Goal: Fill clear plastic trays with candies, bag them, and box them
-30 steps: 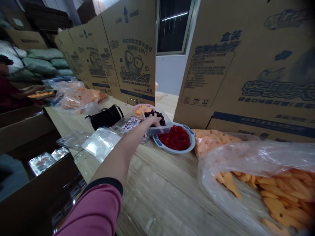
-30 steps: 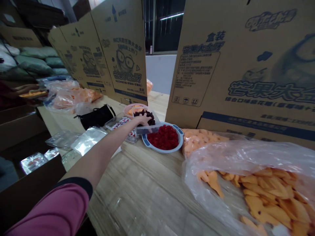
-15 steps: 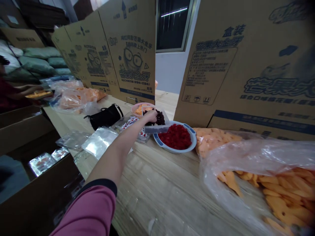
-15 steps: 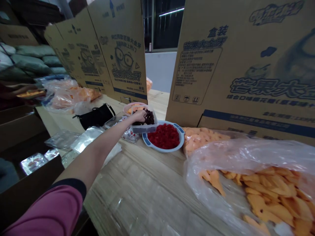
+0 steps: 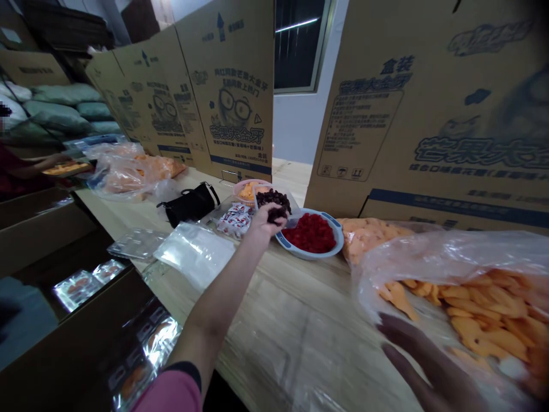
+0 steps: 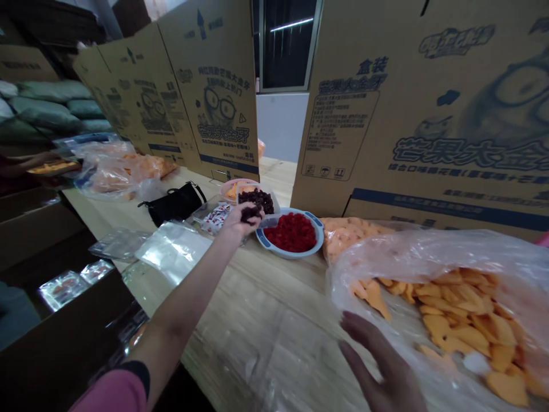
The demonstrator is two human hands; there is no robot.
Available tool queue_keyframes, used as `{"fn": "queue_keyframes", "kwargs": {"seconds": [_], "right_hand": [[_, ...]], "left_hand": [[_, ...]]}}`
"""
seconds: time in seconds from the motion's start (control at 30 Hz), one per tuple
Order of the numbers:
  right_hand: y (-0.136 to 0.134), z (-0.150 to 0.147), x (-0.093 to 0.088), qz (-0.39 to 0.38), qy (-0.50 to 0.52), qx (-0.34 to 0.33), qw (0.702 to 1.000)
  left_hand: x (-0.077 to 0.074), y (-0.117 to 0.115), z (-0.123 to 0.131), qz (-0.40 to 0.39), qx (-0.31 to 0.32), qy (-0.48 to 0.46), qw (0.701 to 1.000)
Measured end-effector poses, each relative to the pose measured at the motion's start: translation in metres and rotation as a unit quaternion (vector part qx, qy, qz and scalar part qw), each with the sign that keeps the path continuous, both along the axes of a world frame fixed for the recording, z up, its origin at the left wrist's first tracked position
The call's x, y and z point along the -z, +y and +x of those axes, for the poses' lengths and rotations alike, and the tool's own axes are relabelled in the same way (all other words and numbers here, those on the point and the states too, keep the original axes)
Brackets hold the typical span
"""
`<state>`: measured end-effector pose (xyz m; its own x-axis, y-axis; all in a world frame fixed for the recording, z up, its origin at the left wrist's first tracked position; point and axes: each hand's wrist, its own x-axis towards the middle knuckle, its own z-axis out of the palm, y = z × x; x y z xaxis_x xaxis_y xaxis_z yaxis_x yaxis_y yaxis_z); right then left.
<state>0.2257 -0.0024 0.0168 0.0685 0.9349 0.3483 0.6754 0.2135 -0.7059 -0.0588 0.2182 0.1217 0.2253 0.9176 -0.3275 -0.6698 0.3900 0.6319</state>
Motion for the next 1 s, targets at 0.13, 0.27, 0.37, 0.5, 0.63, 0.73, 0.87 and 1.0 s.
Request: {"fn": "queue_keyframes", "kwargs": {"seconds": [0.13,0.27,0.37,0.5,0.63,0.73,0.87,1.0], "right_hand": [[0.051,-0.087,-0.024,-0.110,0.257,-0.133,0.951],[0.070,-0.148,-0.011,-0.124,0.377,-0.173,0.901],[0.060,-0.170,0.013,-0.161,0.375,-0.214,0.887],[0.046,-0.189,0.033,-0.178,0.364,-0.239,0.882],[0.047,-0.209,0.033,-0.208,0.373,-0.239,0.872],[0.061,-0.224,0.034,-0.201,0.342,-0.231,0.888],[0.097,-0.244,0.042,-0.170,0.245,-0.234,0.925],[0.134,-0.263,0.043,-0.151,0.124,-0.253,0.947]], "left_hand": [[0.031,-0.072,0.004,-0.049,0.031,-0.059,0.997],[0.068,-0.132,-0.007,-0.095,0.010,-0.082,0.992],[0.091,-0.165,-0.022,-0.115,-0.038,-0.085,0.989],[0.113,-0.190,-0.041,-0.147,-0.079,-0.088,0.982],[0.121,-0.200,-0.058,-0.165,-0.101,-0.103,0.976],[0.123,-0.206,-0.073,-0.163,-0.111,-0.111,0.974],[0.127,-0.214,-0.091,-0.155,-0.111,-0.125,0.974],[0.128,-0.220,-0.101,-0.141,-0.132,-0.100,0.976]]}}
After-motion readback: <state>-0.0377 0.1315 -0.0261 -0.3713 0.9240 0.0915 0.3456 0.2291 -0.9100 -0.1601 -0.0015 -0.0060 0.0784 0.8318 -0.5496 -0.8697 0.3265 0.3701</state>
